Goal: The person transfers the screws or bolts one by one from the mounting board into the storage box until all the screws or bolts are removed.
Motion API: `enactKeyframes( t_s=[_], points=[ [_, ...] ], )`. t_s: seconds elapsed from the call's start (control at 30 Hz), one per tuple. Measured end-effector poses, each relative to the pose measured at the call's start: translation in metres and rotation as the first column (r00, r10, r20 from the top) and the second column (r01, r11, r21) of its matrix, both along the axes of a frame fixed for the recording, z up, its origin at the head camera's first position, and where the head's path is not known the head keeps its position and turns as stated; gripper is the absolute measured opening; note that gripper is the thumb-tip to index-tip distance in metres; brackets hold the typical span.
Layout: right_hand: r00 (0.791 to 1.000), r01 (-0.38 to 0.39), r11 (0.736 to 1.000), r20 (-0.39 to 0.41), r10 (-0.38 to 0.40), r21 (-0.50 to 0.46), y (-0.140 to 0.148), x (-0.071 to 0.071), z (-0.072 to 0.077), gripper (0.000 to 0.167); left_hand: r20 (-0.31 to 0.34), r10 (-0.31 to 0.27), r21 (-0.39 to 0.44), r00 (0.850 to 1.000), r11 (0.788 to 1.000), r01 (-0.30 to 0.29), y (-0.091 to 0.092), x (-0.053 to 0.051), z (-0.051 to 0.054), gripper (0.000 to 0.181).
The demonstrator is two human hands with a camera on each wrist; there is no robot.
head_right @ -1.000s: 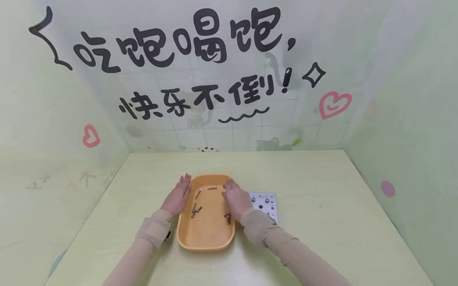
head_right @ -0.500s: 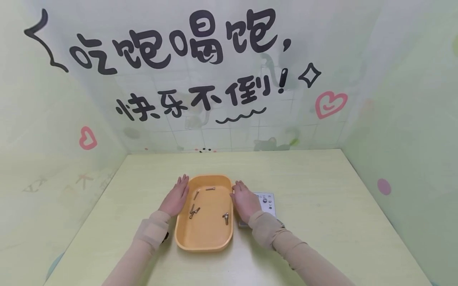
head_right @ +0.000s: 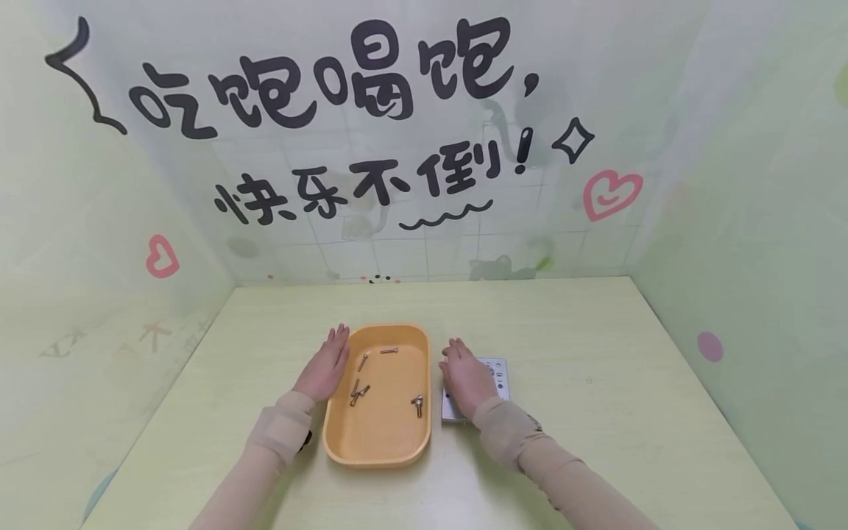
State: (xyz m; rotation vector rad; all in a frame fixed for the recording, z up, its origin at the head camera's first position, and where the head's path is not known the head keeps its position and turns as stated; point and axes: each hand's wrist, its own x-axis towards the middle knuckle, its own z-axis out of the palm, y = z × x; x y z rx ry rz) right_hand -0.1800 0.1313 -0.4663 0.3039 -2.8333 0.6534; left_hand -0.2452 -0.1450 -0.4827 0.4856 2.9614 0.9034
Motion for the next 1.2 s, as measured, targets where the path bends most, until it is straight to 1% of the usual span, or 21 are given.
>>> enactKeyframes(
  t_s=[0.17, 0.3, 0.53, 0.83, 0.93, 1.03, 1.2],
  points=[
    [1.0, 0.019, 1.0, 0.009, -0.019, -0.006, 0.009, 0.006, -0.002, 0.022, -0.001, -0.006, 0.0, 1.0, 1.0, 0.006, 0.0, 0.0, 0.001, 0.051],
    [0.999, 0.032, 0.999, -0.01, -0.032, 0.013, 0.018, 0.013, -0.001, 0.022, -0.004, -0.009, -0.002, 1.0, 1.0, 0.009, -0.001, -0.001, 0.001, 0.051],
    [0.999, 0.037, 0.999, 0.012, -0.037, 0.024, 0.03, 0.023, -0.006, 0.023, 0.007, 0.004, -0.001, 1.0, 1.0, -0.004, -0.001, -0.001, 0.001, 0.051],
    [0.998, 0.007, 1.0, -0.067, -0.006, 0.013, 0.039, 0.035, -0.01, 0.025, 0.013, 0.011, -0.003, 1.0, 1.0, -0.011, 0.001, 0.0, 0.0, 0.051],
    [0.997, 0.002, 1.0, -0.081, -0.001, 0.014, 0.041, 0.04, -0.01, 0.019, 0.009, 0.009, 0.006, 1.0, 1.0, -0.009, 0.0, 0.0, 0.0, 0.051],
    [0.996, 0.003, 1.0, -0.092, -0.001, 0.02, 0.044, 0.046, -0.009, 0.017, 0.003, 0.006, 0.013, 1.0, 1.0, -0.006, 0.0, 0.001, 0.0, 0.051],
    [0.997, 0.022, 0.999, -0.081, -0.02, 0.025, 0.052, 0.053, -0.008, 0.016, 0.006, 0.008, 0.013, 1.0, 1.0, -0.008, 0.001, 0.002, 0.001, 0.051]
  ],
)
